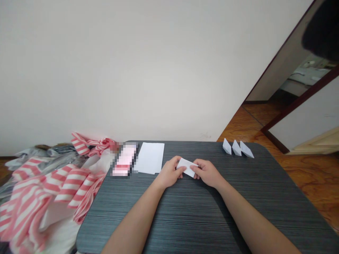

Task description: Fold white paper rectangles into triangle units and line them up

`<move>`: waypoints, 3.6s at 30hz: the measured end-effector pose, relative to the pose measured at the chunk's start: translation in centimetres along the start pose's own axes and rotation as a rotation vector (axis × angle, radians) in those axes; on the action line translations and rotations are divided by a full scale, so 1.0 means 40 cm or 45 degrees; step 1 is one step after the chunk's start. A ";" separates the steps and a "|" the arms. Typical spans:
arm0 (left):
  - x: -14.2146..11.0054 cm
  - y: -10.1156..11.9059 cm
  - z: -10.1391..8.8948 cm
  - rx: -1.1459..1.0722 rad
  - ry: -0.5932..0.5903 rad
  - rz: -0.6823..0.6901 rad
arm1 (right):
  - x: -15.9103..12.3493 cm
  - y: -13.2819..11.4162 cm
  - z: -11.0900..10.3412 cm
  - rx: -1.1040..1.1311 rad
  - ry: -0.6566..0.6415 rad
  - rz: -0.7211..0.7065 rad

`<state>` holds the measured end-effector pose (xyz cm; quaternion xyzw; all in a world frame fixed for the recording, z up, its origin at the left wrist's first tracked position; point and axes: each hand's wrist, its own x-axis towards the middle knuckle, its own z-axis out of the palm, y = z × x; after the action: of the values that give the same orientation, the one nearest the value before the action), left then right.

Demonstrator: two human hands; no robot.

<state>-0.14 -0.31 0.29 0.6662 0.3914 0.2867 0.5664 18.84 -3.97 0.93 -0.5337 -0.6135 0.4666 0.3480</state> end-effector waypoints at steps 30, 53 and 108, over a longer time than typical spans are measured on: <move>-0.008 0.030 0.001 -0.056 0.051 -0.002 | -0.005 -0.022 0.000 -0.022 -0.004 0.011; -0.001 0.028 -0.005 -0.290 0.094 -0.047 | -0.003 0.002 -0.003 0.026 0.100 -0.094; 0.001 0.028 -0.016 -0.116 -0.061 -0.002 | -0.011 0.002 -0.011 -0.098 -0.025 -0.400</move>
<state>-0.42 -0.02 1.49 0.6462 0.3647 0.2877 0.6055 19.35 -4.30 1.01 -0.4395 -0.7102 0.3880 0.3899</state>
